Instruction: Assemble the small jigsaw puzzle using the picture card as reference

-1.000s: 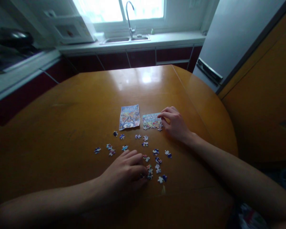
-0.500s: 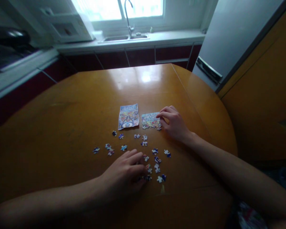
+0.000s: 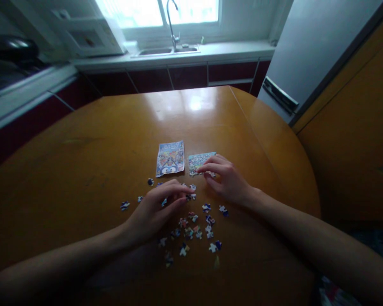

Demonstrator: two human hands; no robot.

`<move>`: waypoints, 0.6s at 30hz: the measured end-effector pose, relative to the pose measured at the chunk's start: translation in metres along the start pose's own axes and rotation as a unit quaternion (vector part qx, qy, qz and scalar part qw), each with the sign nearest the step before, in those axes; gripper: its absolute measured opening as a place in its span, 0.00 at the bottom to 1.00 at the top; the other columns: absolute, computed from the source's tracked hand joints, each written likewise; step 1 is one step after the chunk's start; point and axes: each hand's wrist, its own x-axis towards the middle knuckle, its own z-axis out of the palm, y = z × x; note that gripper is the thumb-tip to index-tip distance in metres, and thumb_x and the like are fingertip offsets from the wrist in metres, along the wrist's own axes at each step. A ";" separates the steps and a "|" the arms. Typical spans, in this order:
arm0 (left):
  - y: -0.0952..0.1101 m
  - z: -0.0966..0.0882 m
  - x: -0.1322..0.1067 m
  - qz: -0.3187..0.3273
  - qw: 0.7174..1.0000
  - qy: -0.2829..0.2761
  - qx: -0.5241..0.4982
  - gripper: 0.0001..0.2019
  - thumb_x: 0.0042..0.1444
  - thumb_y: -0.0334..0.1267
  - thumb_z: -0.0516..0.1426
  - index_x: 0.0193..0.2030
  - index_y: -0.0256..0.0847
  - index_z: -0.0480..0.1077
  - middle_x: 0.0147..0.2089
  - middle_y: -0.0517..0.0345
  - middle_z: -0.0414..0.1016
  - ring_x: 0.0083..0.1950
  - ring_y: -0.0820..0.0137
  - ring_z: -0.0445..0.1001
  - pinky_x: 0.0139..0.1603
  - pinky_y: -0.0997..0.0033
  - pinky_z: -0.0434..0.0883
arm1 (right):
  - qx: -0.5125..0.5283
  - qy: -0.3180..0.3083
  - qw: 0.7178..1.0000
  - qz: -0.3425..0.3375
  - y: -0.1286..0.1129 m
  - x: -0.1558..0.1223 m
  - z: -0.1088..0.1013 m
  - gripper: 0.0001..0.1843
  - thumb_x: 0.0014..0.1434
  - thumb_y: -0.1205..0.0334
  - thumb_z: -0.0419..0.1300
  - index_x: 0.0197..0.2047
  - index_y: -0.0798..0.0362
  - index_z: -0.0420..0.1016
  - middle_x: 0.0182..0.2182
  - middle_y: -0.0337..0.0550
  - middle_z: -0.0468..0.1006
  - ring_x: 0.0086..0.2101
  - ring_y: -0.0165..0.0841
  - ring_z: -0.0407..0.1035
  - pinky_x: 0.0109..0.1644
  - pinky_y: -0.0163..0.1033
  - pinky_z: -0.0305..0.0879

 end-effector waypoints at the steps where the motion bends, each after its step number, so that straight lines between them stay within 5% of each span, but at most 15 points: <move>1: -0.001 -0.002 0.003 -0.005 1.000 0.018 -0.004 0.10 0.66 0.36 0.56 0.50 0.42 0.76 0.37 0.58 0.72 0.34 0.73 0.68 0.36 0.72 0.67 | 0.028 -0.015 0.999 0.005 -0.005 -0.001 0.002 0.10 0.62 0.70 0.59 0.45 0.51 0.78 0.40 0.46 0.78 0.41 0.35 0.71 0.46 0.45 0.70; 5: -0.010 -0.001 0.007 -0.036 0.996 0.071 -0.049 0.08 0.63 0.38 0.60 0.47 0.41 0.77 0.35 0.58 0.74 0.34 0.73 0.69 0.33 0.73 0.66 | 0.119 -0.060 0.989 0.069 -0.022 -0.004 0.013 0.08 0.61 0.68 0.62 0.45 0.53 0.76 0.34 0.41 0.78 0.33 0.31 0.70 0.37 0.39 0.69; 13: -0.012 0.007 0.005 -0.078 0.980 0.107 -0.147 0.10 0.58 0.38 0.64 0.37 0.39 0.67 0.33 0.62 0.72 0.33 0.75 0.72 0.32 0.75 0.70 | 0.203 -0.047 0.966 0.156 -0.037 -0.010 0.033 0.10 0.55 0.67 0.67 0.41 0.52 0.74 0.32 0.39 0.78 0.32 0.30 0.71 0.34 0.36 0.70; 18: -0.009 0.008 0.004 -0.053 0.982 0.118 -0.135 0.06 0.59 0.33 0.63 0.41 0.40 0.71 0.35 0.62 0.76 0.36 0.75 0.75 0.37 0.76 0.73 | 0.195 -0.012 0.969 0.153 -0.039 -0.009 0.031 0.02 0.59 0.67 0.64 0.37 0.53 0.77 0.31 0.40 0.78 0.32 0.30 0.71 0.35 0.38 0.69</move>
